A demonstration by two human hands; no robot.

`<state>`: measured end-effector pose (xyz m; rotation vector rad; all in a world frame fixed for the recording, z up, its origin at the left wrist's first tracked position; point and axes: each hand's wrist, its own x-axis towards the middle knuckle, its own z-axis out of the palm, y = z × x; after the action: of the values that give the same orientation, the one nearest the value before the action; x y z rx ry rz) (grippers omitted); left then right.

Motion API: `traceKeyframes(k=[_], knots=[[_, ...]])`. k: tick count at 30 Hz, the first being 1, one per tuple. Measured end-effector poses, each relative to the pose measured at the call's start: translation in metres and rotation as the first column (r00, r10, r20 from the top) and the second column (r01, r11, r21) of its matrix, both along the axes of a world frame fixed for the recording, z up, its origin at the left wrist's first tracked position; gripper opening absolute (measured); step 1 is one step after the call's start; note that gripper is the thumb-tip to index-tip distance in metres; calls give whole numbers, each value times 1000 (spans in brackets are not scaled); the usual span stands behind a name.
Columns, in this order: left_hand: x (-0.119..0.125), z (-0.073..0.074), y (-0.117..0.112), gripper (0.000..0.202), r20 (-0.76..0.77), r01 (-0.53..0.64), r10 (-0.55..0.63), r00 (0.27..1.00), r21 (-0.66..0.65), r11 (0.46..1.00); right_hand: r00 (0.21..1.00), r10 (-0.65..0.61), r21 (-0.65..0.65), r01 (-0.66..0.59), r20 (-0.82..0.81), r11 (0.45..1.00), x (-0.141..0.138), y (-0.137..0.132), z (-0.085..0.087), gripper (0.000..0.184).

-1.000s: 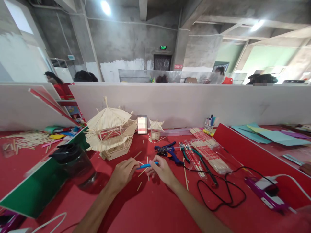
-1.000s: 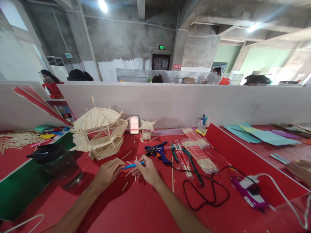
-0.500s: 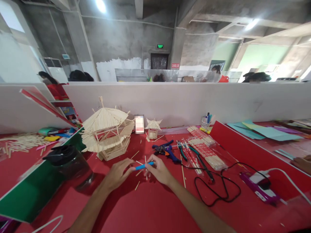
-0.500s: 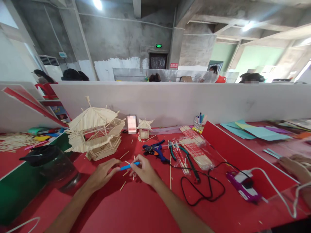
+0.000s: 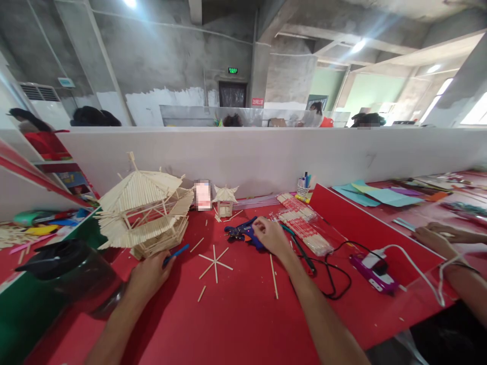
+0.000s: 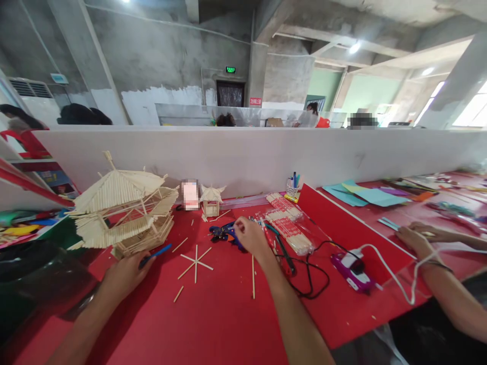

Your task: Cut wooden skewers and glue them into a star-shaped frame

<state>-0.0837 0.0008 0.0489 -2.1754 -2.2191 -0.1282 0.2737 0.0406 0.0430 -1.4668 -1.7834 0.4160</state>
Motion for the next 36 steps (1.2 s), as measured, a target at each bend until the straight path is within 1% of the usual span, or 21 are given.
traceKeyframes(k=[1,2,3,4,6,8,10,12,14,19,22,25,27,32,34,36], knots=[[0,0,0,33,-18,-17,16,1000,-30,999,990,-106,-18,108,98,994,16,3,1,12],[1,0,0,33,-29,-25,23,999,-53,998,958,-214,-32,224,193,974,31,4,1,12],[2,1,-1,33,-35,-27,24,999,-74,997,920,-273,-53,299,282,953,44,5,0,15],[3,2,-1,33,-39,-28,25,999,-89,996,888,-290,-88,341,357,936,55,6,-2,17],[5,4,-2,35,-45,-43,38,998,-107,993,842,-263,-191,388,471,902,68,6,-6,23],[6,6,-2,36,-47,-54,48,998,-115,992,814,-208,-277,407,542,870,72,7,-11,25],[6,7,-2,37,-56,-52,45,997,-128,990,798,-178,-314,417,576,853,68,8,-13,23],[6,6,-1,37,-60,-48,40,997,-136,990,793,-176,-319,423,583,848,63,10,-14,18],[5,4,0,37,-46,-44,39,998,-126,991,787,-186,-311,433,588,846,59,10,-12,17],[1,-1,2,37,11,-26,27,1000,-76,997,772,-244,-241,454,587,858,61,8,-9,27],[-1,-2,2,37,15,-23,24,1000,-79,997,768,-275,-181,450,578,874,65,7,-7,34],[0,-1,2,38,5,-23,24,1000,-93,995,777,-294,-134,433,557,891,70,7,-6,37],[1,1,1,38,5,-20,21,1000,-94,995,789,-292,-138,426,541,894,74,6,-6,36],[4,3,-1,36,-7,-43,42,999,-125,991,800,-286,-184,436,527,881,91,0,-5,32],[3,2,-1,35,-10,-39,38,999,-115,993,827,-266,-189,401,495,896,98,-2,-3,31],[1,0,0,34,12,-15,16,1000,-59,998,887,-203,-139,283,416,949,99,-2,0,30]])
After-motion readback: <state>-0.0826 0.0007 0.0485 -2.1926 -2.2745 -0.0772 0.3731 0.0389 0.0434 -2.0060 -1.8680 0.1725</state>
